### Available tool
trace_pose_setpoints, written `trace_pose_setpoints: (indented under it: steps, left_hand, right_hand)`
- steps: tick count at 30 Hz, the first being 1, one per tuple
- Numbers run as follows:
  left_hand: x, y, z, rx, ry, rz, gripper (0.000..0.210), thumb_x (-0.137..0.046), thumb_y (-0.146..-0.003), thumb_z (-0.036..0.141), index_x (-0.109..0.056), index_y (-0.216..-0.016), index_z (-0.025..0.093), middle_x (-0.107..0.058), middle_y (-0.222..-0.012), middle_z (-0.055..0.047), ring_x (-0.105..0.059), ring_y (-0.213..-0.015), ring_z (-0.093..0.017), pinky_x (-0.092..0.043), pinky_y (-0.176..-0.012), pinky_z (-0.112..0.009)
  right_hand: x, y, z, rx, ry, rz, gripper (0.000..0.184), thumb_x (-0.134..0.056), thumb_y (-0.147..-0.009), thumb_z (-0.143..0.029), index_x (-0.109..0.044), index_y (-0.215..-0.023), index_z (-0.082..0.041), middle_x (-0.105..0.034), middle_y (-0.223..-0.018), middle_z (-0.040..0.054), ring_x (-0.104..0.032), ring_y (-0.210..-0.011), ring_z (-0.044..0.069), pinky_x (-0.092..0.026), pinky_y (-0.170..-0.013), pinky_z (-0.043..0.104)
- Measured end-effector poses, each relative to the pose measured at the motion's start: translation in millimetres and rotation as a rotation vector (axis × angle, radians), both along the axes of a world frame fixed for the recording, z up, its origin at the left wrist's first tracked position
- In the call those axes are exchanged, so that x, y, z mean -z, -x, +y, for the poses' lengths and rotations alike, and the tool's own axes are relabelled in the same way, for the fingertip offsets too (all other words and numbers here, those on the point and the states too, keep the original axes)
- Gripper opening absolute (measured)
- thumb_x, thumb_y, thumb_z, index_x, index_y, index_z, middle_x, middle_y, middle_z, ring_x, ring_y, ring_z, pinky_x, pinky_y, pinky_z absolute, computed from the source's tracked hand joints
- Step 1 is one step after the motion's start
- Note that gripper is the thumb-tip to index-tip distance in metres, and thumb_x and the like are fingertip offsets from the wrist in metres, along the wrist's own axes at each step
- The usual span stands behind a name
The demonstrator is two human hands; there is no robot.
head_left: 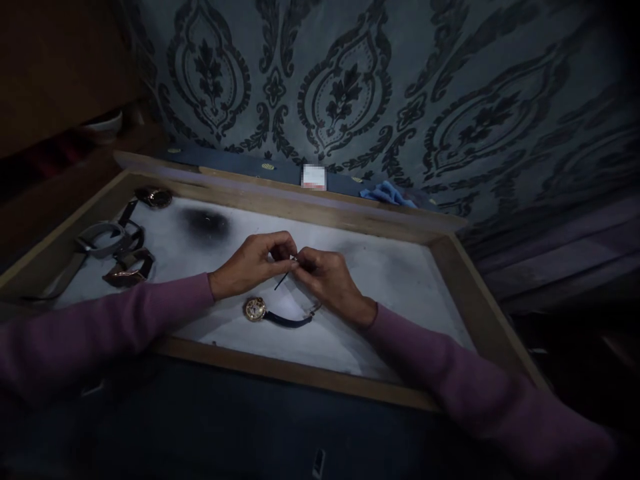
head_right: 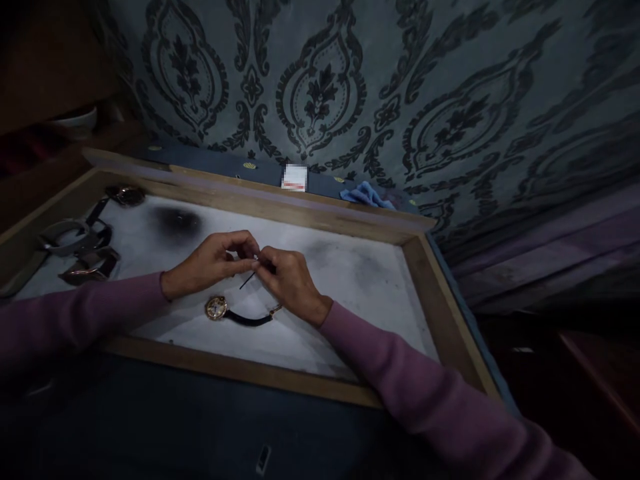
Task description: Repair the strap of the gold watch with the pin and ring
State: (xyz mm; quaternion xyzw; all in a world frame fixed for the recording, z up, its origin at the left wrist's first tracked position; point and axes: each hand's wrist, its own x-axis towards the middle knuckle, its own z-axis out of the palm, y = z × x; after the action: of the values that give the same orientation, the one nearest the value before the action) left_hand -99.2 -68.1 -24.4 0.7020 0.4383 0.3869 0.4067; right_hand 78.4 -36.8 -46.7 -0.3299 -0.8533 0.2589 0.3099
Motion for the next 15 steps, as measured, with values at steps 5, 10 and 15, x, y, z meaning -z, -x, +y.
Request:
trace_pose_setpoints:
  steps: [5,10,15]
  left_hand:
    - [-1.3,-0.6,-0.5,-0.035,-0.138,0.095,0.005,-0.063,-0.081,0.017,-0.061,-0.077,0.014,-0.057,-0.071,0.002,-0.052,-0.068,-0.011,-0.040,-0.059,-0.020]
    - [-4.6,-1.7,-0.4,-0.050,-0.252,0.209,0.009,-0.065,-0.082,0.017,-0.061,-0.074,0.015,-0.057,-0.071,0.002,-0.052,-0.066,-0.010,-0.040,-0.059,-0.020]
    - [-7.1,-1.5,0.0,-0.067,-0.231,0.303,0.008,-0.063,-0.083,0.018,-0.063,-0.075,0.016,-0.064,-0.072,0.001,-0.055,-0.066,-0.011,-0.041,-0.060,-0.022]
  right_hand:
    - [1.2,-0.6,1.2,0.001,0.003,-0.007,0.023,-0.054,-0.084,-0.023,-0.051,-0.062,-0.018,-0.049,-0.054,-0.0034,-0.042,-0.051,0.009,-0.031,-0.053,0.023]
    - [0.5,-0.7,0.0,-0.011,0.025,-0.026,0.022,-0.054,-0.086,-0.023,-0.054,-0.065,-0.017,-0.051,-0.056,-0.0029,-0.045,-0.052,0.009,-0.033,-0.053,0.023]
    - [-5.8,-1.0,2.3,-0.011,0.030,-0.097,0.019,-0.058,-0.086,-0.023,-0.059,-0.068,-0.016,-0.057,-0.058,-0.0019,-0.050,-0.053,0.010,-0.033,-0.053,0.023]
